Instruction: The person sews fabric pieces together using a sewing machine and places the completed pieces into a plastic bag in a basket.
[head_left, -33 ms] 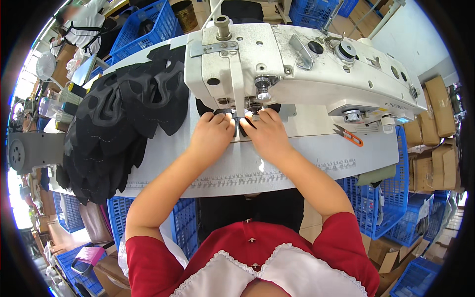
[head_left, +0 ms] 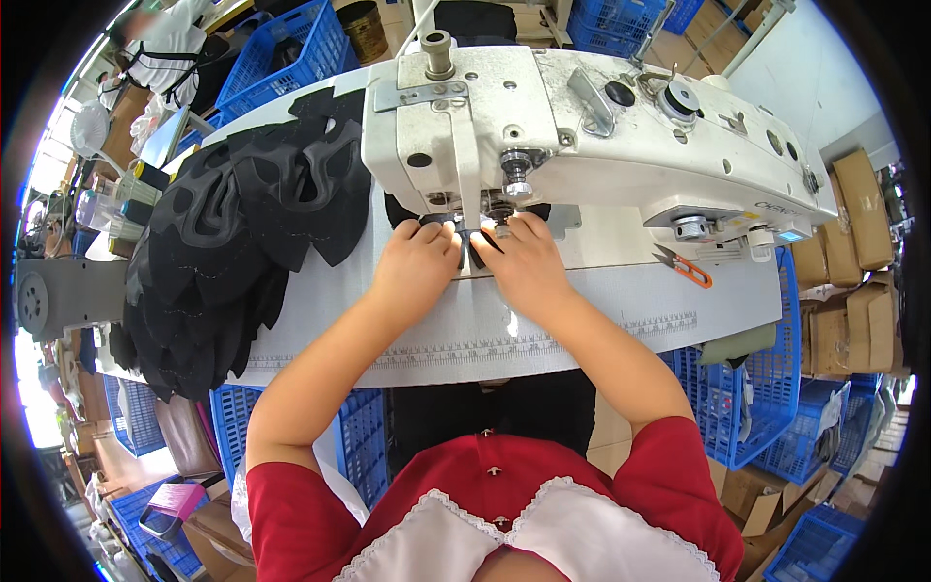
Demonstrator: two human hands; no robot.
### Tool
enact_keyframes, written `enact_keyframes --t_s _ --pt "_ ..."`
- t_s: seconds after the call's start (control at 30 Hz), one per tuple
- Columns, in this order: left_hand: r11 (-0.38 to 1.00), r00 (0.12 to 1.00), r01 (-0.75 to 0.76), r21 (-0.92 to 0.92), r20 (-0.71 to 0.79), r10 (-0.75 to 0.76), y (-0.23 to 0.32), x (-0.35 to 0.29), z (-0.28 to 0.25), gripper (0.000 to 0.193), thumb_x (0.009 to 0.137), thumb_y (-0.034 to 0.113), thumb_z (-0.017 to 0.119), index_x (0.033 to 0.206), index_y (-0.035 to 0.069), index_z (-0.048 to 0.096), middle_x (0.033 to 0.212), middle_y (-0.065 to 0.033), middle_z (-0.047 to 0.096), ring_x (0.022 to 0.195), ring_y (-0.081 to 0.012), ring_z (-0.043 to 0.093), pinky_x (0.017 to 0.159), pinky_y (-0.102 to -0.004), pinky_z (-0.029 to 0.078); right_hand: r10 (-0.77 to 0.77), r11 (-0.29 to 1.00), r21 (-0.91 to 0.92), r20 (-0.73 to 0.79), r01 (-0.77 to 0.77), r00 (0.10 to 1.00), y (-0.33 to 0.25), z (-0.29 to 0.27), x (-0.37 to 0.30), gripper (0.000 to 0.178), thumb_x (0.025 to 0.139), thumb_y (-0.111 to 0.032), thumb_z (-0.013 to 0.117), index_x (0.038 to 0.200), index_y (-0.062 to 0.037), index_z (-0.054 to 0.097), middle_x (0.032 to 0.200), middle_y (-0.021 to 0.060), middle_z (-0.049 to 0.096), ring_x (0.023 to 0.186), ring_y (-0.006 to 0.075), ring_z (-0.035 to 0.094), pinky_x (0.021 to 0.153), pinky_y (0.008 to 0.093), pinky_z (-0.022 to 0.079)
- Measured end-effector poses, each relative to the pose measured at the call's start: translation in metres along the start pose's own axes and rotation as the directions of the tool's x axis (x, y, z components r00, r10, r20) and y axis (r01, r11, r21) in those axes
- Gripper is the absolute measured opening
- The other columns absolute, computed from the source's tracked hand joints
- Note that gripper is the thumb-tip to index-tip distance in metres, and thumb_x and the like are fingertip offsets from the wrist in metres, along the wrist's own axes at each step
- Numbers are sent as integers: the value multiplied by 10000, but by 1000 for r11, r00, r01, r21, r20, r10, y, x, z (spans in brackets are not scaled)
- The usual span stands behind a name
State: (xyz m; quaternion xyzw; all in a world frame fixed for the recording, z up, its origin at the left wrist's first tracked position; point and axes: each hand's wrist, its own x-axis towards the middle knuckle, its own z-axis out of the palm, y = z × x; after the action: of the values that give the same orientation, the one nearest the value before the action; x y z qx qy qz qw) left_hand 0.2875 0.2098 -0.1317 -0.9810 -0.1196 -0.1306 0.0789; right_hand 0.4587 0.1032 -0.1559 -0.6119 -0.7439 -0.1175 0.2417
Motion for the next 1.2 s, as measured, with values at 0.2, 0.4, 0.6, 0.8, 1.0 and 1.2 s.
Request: enact_keyframes --t_s 0.2,0.4,0.6,0.8,1.0,1.2 --pt "1000 998 -17 -5 -66 17 -1 -1 2 241 730 137 592 943 55 668 968 -12 666 951 -167 601 844 -334 432 -54 997 -54 -113 48 992 -2 -2 4 214 723 -84 608 925 -52 672 817 55 577 891 226 553 921 378 426" --pt "1000 999 -2 2 -35 2 -2 0 0 239 728 135 594 941 58 672 968 -11 668 964 -165 600 852 -340 427 -49 997 -68 -113 42 992 0 -2 3 226 720 -91 607 934 -58 676 831 54 573 894 224 548 920 374 426" --pt "1000 997 -14 11 -80 14 -2 -1 1 236 728 138 594 936 62 676 976 -11 670 969 -167 599 856 -338 425 -46 997 -74 -111 38 993 -1 -2 3 244 718 -100 611 949 -60 676 849 53 577 909 222 551 925 371 424" --pt "1000 998 -7 22 -57 9 -2 0 1 250 736 133 586 959 59 671 1011 -21 672 984 -170 600 860 -337 425 29 999 -39 50 -27 998 -2 -3 -2 403 739 -49 609 1136 -92 658 1085 73 668 1048 289 566 1039 420 368" --pt "1000 996 -20 24 -91 22 -2 -1 2 253 738 134 584 960 47 666 1008 -33 664 990 -179 597 855 -345 430 33 999 -41 59 -31 998 -3 -3 -1 398 747 -49 605 1139 -91 656 1079 77 669 1057 289 563 1045 421 360" --pt "996 998 61 -59 4 -61 4 1 -5 244 729 121 609 957 56 667 983 -37 647 981 -208 599 857 -356 442 36 999 -29 26 -35 999 -3 -5 -1 381 752 -49 604 1126 -85 660 1073 93 667 1065 281 560 1032 421 365"
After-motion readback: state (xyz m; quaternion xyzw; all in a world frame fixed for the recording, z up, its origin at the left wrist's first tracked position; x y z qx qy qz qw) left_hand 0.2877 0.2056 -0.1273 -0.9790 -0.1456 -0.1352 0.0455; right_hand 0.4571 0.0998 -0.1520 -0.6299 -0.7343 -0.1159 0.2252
